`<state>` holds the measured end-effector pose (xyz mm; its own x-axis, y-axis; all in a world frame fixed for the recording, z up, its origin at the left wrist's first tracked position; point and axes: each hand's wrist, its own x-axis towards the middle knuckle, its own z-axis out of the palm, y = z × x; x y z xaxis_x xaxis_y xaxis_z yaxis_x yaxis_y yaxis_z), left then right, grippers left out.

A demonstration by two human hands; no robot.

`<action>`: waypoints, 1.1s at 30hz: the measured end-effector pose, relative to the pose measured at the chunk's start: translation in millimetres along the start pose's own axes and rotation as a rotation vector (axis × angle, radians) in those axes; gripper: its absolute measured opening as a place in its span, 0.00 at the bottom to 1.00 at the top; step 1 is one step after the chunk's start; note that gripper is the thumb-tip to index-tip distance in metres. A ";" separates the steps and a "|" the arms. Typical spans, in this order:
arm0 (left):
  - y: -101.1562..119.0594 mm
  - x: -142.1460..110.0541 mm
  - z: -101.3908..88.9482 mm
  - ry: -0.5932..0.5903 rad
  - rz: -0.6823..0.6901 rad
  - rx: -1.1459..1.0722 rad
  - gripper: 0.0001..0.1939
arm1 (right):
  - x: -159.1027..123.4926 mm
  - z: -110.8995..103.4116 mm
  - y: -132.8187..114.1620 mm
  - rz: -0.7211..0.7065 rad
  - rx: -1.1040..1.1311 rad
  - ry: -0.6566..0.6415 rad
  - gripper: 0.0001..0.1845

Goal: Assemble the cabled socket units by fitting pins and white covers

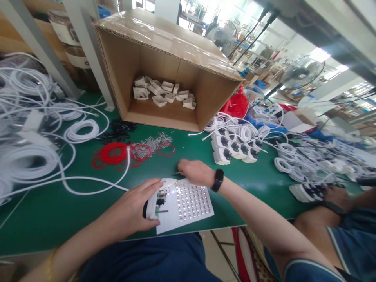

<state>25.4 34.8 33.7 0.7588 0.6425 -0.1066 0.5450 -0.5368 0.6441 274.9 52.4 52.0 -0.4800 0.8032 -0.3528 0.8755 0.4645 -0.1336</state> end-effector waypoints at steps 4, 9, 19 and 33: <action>2.2 8.9 -8.5 0.007 -0.007 0.000 0.35 | -5.2 -6.4 9.5 0.112 0.097 0.148 0.05; 2.2 6.8 -9.9 -0.036 0.067 0.048 0.38 | -4.0 -14.5 19.2 0.189 0.248 0.217 0.06; 1.1 -18.7 14.6 -0.003 0.268 0.179 0.39 | 11.1 0.9 9.7 0.273 0.201 0.079 0.06; -4.7 -15.0 5.3 -0.012 0.216 0.112 0.40 | 11.3 -1.6 8.4 0.064 0.133 -0.014 0.05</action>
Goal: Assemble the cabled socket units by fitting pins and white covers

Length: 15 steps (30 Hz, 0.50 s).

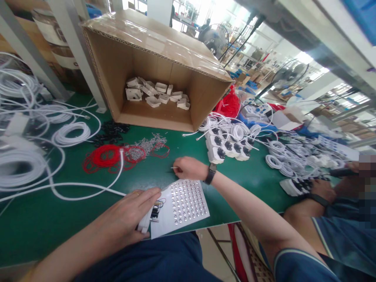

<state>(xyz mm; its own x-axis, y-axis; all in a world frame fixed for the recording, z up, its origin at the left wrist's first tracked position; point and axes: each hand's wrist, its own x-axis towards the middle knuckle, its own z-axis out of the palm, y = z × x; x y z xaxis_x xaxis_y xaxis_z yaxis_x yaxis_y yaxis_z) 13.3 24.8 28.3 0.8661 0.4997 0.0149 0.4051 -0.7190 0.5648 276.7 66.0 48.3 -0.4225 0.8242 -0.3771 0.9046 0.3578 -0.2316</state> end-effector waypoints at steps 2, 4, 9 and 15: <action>-2.1 1.2 -0.5 0.006 0.006 -0.013 0.39 | -0.9 1.9 -1.8 -0.012 -0.003 0.012 0.06; -4.1 1.9 0.2 0.012 -0.006 -0.008 0.39 | -3.5 2.5 -3.9 -0.011 -0.004 0.036 0.07; -8.5 9.2 -5.5 0.012 -0.076 -0.009 0.38 | -23.3 -19.1 -6.8 0.030 0.079 0.228 0.06; -9.6 35.1 -29.4 -0.005 -0.140 -0.068 0.32 | -44.2 -49.7 -16.4 0.049 0.420 0.240 0.05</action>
<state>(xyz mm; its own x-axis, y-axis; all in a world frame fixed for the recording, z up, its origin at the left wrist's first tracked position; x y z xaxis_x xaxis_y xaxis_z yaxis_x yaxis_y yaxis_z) 31.3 63.4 47.7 0.8040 0.5902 -0.0720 0.5014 -0.6079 0.6157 283.3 45.4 113.4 -0.3102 0.9313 -0.1908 0.8017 0.1484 -0.5790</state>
